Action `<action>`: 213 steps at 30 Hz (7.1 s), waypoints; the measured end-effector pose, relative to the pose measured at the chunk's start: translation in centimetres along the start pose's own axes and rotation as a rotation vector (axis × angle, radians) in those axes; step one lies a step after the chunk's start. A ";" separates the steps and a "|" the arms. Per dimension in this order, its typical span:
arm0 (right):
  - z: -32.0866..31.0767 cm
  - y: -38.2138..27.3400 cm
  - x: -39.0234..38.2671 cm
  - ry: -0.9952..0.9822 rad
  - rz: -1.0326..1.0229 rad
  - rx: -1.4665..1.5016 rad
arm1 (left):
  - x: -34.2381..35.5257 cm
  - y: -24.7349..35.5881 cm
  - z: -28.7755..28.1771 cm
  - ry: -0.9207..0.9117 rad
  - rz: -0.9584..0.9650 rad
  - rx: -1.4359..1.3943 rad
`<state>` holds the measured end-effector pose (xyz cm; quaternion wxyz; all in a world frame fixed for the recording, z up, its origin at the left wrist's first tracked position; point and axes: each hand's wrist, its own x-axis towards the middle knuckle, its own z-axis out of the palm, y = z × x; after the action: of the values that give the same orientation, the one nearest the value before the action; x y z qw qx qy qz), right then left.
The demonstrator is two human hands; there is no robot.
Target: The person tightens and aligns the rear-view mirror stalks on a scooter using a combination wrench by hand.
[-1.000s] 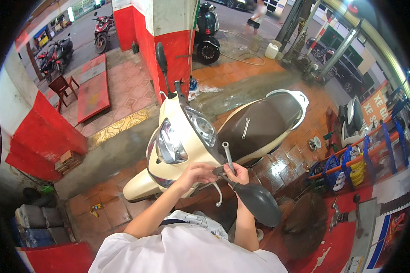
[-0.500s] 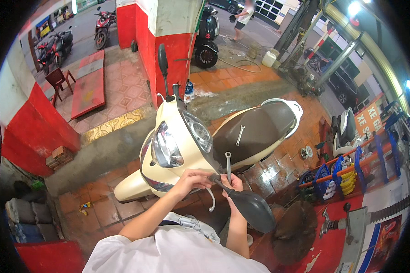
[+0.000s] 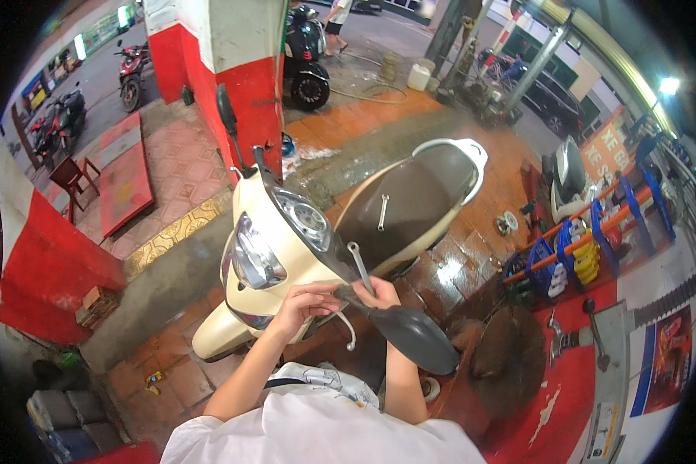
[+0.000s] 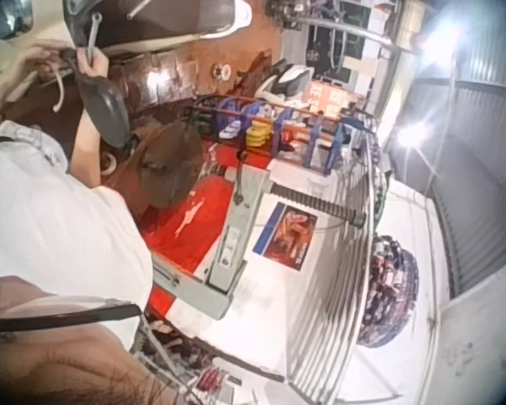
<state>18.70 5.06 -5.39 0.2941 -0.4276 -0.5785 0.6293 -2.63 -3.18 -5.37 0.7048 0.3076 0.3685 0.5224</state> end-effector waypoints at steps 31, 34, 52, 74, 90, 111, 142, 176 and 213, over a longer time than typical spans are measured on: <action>-2.0 2.0 1.2 -0.200 -0.026 0.319 | -0.6 -1.5 0.8 -0.146 0.127 -0.070; -2.8 2.6 1.3 -0.218 -0.032 0.357 | -0.1 -0.9 0.8 -0.183 0.132 -0.035; -1.6 1.7 -5.5 0.273 -0.039 0.512 | -0.8 0.8 -0.2 -0.094 0.184 0.128; 4.9 6.8 -8.2 0.294 -0.167 0.693 | 1.9 -2.1 -4.3 -0.010 0.127 0.291; 9.6 7.6 -7.9 0.313 -0.213 0.914 | 2.0 -3.4 0.0 -0.032 0.264 0.422; 4.8 5.8 -12.6 0.306 0.040 0.421 | 3.3 -2.6 -1.7 -0.090 0.187 0.576; 5.7 5.2 -6.0 1.015 -0.498 1.714 | 5.8 1.5 10.6 -0.533 0.455 1.165; 9.4 5.9 -9.1 0.896 -0.244 1.401 | 8.4 0.7 11.1 -0.665 0.386 1.183; 8.2 3.8 -9.6 0.915 -0.078 -1.089 | 9.6 -11.9 5.9 -0.694 0.674 1.860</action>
<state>16.41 -7.79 -7.44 0.2741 -0.7141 -0.6441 -0.0026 10.12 2.63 -13.84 0.0754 0.9479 0.2975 0.0855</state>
